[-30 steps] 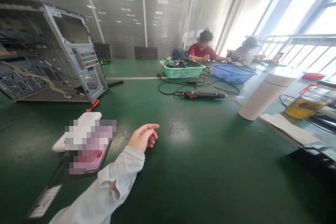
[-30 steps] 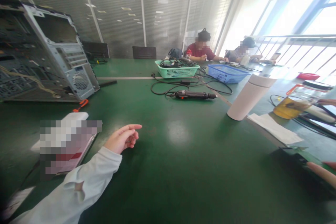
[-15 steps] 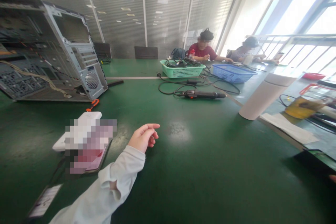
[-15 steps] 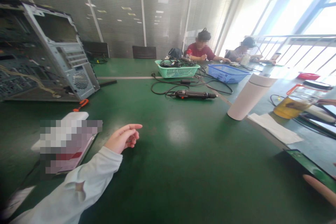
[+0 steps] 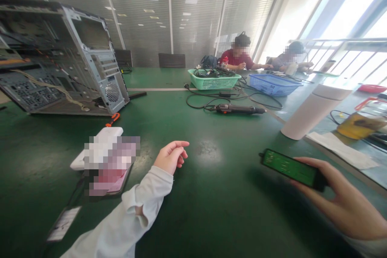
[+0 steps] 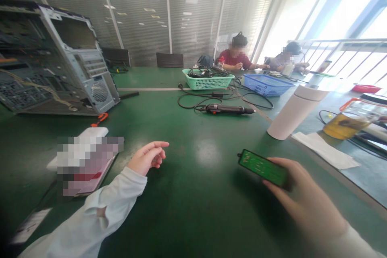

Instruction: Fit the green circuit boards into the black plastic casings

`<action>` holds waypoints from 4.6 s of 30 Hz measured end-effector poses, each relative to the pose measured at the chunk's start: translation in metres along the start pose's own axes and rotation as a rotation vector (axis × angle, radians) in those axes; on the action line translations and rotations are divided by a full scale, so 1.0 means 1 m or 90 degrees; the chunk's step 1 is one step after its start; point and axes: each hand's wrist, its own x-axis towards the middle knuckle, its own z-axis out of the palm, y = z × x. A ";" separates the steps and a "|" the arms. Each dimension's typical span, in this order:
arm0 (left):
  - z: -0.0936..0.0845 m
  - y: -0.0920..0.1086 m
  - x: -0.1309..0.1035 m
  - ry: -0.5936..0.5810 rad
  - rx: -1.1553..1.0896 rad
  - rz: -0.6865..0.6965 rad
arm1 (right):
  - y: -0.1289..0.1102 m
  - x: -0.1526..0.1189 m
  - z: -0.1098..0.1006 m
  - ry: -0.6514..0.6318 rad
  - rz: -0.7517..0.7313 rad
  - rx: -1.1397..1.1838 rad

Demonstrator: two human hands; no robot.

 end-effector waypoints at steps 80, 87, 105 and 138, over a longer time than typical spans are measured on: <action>-0.002 0.001 -0.004 -0.117 0.118 0.076 | -0.094 0.088 0.114 -0.302 -0.005 0.656; 0.002 0.004 -0.007 -0.103 0.088 0.052 | -0.099 0.089 0.110 -0.388 0.098 0.562; 0.003 0.009 -0.018 -0.244 0.367 0.077 | -0.105 0.083 0.104 -0.589 0.202 0.544; -0.009 0.018 0.010 0.035 -0.223 -0.253 | -0.129 0.086 0.095 -0.439 0.786 1.012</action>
